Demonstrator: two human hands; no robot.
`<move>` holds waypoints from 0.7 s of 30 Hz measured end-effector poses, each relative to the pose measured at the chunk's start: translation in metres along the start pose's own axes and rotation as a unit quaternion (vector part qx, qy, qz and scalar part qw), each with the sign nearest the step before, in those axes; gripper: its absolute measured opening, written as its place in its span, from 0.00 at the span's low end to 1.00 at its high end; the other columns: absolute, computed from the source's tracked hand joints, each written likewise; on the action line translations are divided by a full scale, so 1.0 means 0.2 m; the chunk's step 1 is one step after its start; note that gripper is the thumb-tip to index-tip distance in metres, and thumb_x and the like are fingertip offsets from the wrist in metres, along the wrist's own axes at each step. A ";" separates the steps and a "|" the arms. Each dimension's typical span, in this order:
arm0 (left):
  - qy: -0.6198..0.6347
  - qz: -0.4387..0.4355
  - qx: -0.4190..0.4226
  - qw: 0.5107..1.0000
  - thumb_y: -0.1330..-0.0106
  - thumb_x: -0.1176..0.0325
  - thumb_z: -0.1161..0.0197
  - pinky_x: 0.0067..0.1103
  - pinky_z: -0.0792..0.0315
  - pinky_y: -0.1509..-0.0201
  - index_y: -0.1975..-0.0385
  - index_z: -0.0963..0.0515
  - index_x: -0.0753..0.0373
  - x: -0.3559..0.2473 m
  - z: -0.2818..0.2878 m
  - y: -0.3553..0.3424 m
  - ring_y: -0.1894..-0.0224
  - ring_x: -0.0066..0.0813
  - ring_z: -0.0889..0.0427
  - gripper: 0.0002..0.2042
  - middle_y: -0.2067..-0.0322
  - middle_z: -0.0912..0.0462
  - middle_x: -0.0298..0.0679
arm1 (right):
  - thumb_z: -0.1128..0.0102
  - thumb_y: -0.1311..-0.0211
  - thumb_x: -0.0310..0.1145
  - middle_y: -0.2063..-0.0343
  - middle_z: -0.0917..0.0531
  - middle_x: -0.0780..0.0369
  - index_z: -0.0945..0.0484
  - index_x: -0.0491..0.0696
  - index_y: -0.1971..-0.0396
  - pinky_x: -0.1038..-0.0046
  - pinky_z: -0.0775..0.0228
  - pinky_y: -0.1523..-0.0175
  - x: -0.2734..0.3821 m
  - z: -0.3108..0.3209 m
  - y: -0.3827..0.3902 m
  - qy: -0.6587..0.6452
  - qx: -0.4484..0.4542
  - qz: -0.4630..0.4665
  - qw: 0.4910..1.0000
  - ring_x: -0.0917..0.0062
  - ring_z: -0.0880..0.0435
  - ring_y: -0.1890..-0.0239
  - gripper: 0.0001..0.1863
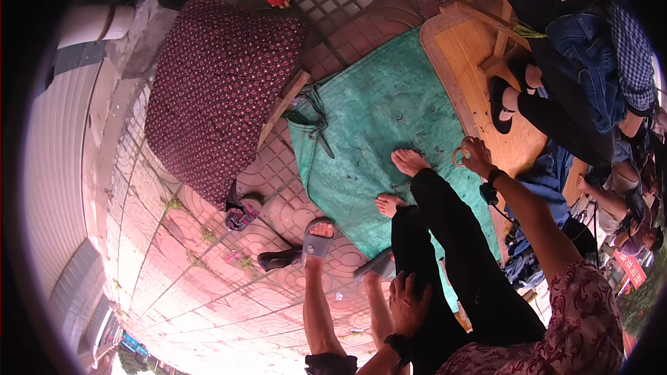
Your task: The person trims loose threads from denim pants using shears, moves a cushion, and then trims threads from the waistband and pockets of another pair of jeans.
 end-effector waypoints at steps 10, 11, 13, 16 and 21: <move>0.006 0.087 -0.053 0.995 0.38 0.53 0.35 0.44 0.28 0.47 0.50 0.25 0.62 0.09 0.00 0.10 0.43 0.53 0.27 0.22 0.45 0.26 0.49 | 0.26 0.44 0.49 0.46 0.21 0.56 0.33 0.38 0.39 0.70 0.31 0.39 1.96 0.28 -0.24 -0.588 0.336 0.120 0.726 0.71 0.22 0.43 0.41; 0.017 0.087 -0.060 0.994 0.38 0.53 0.35 0.44 0.28 0.47 0.50 0.25 0.62 0.06 -0.02 0.09 0.43 0.53 0.27 0.22 0.45 0.26 0.49 | 0.35 0.36 0.47 0.37 0.29 0.57 0.40 0.43 0.32 0.66 0.42 0.29 2.20 0.40 -0.29 -0.646 0.363 0.074 0.668 0.71 0.32 0.32 0.39; 0.005 0.072 -0.098 0.993 0.39 0.55 0.33 0.42 0.26 0.49 0.52 0.24 0.62 0.01 -0.04 0.08 0.49 0.52 0.23 0.21 0.52 0.22 0.48 | 0.32 0.39 0.50 0.33 0.33 0.65 0.36 0.50 0.33 0.60 0.53 0.26 2.61 0.59 -0.44 -0.733 0.342 0.048 0.586 0.74 0.40 0.29 0.38; 0.039 0.091 -0.118 0.988 0.39 0.55 0.34 0.42 0.26 0.50 0.53 0.23 0.62 0.01 -0.11 0.09 0.49 0.52 0.23 0.20 0.53 0.22 0.47 | 0.22 0.50 0.44 0.40 0.24 0.67 0.25 0.56 0.43 0.54 0.48 0.28 2.89 0.63 -0.62 -0.824 0.310 0.023 0.474 0.72 0.31 0.36 0.33; 0.067 0.160 -0.102 0.980 0.39 0.54 0.35 0.43 0.27 0.50 0.55 0.23 0.61 -0.01 -0.14 0.13 0.47 0.50 0.24 0.20 0.52 0.23 0.45 | 0.23 0.51 0.38 0.42 0.22 0.63 0.24 0.54 0.44 0.54 0.36 0.33 2.97 0.57 -0.59 -0.825 0.326 -0.059 0.457 0.68 0.25 0.39 0.31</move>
Point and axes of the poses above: each hand's wrist, its own y-axis away from the middle knuckle, its own z-axis out of the back of the hand, x = y × z, the point moved 4 cm from there along -y, towards the middle knuckle
